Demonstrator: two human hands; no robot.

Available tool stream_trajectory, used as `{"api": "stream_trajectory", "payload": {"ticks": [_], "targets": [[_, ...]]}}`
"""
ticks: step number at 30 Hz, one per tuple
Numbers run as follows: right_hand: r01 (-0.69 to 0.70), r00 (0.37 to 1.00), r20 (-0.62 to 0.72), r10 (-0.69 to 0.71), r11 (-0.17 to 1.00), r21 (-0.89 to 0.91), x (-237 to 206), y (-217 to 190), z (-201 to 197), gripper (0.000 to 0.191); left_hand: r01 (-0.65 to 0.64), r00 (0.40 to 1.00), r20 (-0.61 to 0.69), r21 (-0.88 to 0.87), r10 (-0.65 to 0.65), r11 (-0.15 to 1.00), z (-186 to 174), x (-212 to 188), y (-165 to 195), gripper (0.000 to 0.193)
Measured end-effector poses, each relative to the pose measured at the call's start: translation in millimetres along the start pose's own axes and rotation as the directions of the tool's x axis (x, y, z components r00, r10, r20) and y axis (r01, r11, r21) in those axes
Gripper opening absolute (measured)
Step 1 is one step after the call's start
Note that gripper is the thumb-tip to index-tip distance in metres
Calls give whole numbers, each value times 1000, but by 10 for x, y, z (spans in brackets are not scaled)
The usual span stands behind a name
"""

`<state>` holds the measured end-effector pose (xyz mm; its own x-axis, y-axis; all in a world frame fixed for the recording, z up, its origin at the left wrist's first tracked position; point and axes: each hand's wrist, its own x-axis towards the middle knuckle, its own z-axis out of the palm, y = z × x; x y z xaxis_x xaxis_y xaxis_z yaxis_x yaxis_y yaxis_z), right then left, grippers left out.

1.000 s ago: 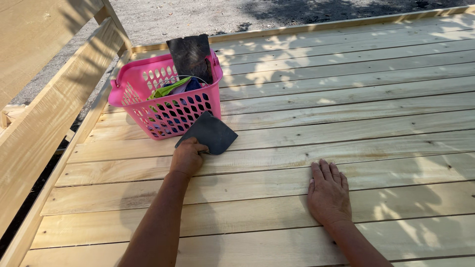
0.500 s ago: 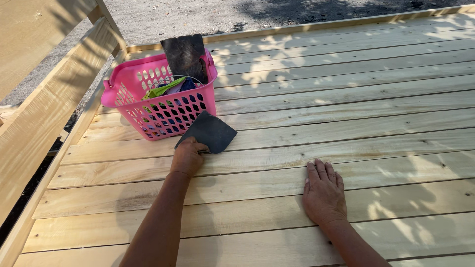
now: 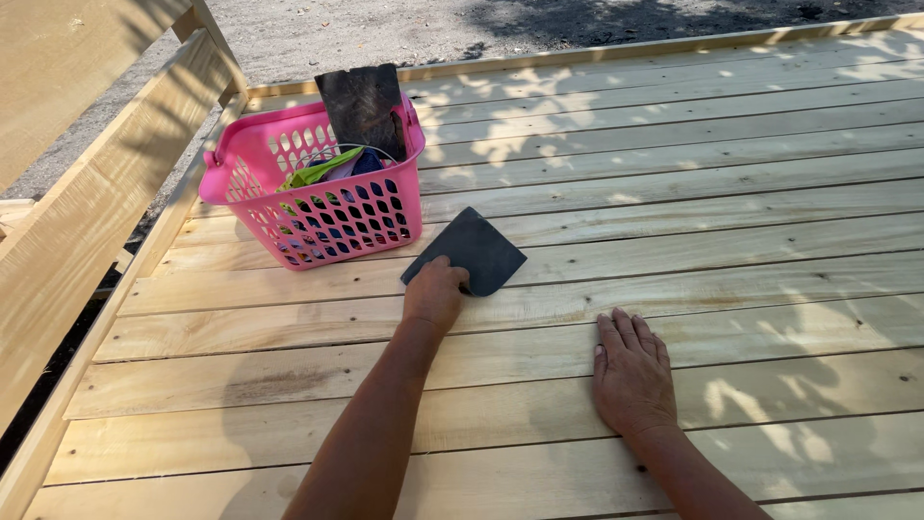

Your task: The person sands the wooden slats and frame of an unfinished furniture piece using a sheet of sandpaper held by hand. They work along the seat boards, then the side rail and edges, moving progressively across the surface to smooth the wood.

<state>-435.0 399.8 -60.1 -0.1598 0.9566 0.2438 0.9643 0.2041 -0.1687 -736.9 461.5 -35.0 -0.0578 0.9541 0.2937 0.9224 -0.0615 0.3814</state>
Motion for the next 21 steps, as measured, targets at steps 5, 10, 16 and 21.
{"api": "stream_trajectory", "payload": {"ticks": [5, 10, 16, 21], "targets": [[-15, 998, 64, 22, 994, -106, 28, -54, 15, 55, 185, 982, 31, 64, -187, 981, -602, -219, -1012, 25], [-30, 992, 114, 47, 988, -154, 36, -97, -2, 56, 104, 994, 23, 12, -104, 994, -415, -160, -724, 23], [-41, 993, 101, 53, 993, -114, 42, -97, -42, 55, -92, 996, -9, -84, 92, 992, 413, 215, 833, 26], [-39, 994, 104, 44, 998, -55, 29, -59, -85, 55, -93, 995, -38, -106, 89, 990, 514, 220, 929, 24]]}}
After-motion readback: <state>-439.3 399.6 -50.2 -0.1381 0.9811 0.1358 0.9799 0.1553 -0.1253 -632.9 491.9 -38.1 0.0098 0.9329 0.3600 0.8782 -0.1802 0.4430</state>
